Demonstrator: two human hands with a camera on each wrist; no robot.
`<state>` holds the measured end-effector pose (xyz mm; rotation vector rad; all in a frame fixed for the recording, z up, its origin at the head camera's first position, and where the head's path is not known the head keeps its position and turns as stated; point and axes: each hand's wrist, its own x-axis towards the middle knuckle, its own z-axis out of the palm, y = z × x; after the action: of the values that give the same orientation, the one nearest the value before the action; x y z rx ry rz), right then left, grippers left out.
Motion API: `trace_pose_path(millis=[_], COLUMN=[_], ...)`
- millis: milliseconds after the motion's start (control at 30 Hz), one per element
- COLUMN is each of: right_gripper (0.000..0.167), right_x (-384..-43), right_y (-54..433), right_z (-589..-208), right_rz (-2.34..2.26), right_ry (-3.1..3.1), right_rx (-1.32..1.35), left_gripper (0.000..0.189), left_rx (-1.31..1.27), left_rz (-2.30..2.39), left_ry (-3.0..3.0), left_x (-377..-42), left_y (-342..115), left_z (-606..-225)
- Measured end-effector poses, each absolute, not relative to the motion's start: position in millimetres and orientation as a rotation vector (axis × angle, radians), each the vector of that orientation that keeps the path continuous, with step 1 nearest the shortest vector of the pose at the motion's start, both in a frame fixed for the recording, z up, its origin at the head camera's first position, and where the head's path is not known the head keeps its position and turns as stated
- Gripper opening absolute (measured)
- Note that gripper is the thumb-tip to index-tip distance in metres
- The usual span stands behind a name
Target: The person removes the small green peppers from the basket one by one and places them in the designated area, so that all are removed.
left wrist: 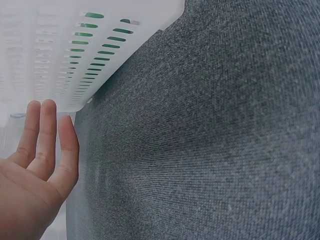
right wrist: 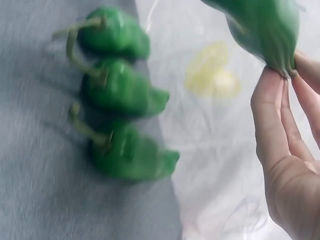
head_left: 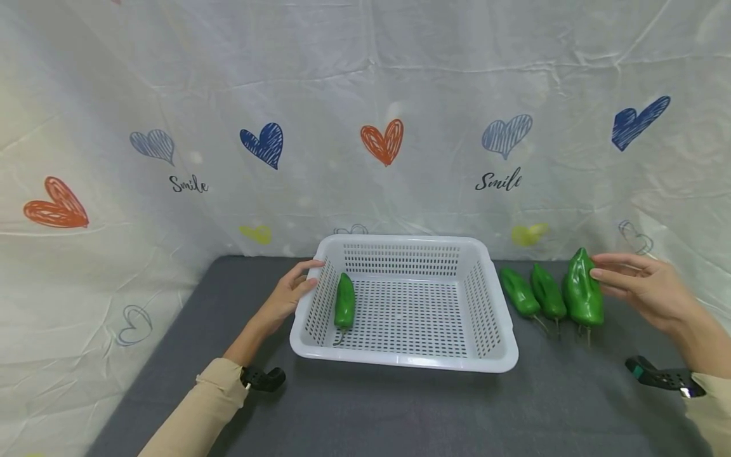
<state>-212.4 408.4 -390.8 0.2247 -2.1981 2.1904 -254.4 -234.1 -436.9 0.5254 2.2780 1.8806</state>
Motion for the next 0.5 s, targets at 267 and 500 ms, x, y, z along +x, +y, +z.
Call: trace_pose_path(millis=[267, 500], right_gripper=[0.029, 0.031], right_x=[-215, -220], right_y=[433, 451], right_z=[-411, -421], right_rz=[1.948, 1.882], right_ry=[-2.417, -2.460], right_rx=[0.171, 0.122], left_gripper=[0.044, 0.044], left_rx=[0.538, 0.553], left_rz=[1.868, 1.865], left_ry=[2.284, 2.280], left_x=[-255, -254], left_y=[-234, -234], left_z=[-437, -436])
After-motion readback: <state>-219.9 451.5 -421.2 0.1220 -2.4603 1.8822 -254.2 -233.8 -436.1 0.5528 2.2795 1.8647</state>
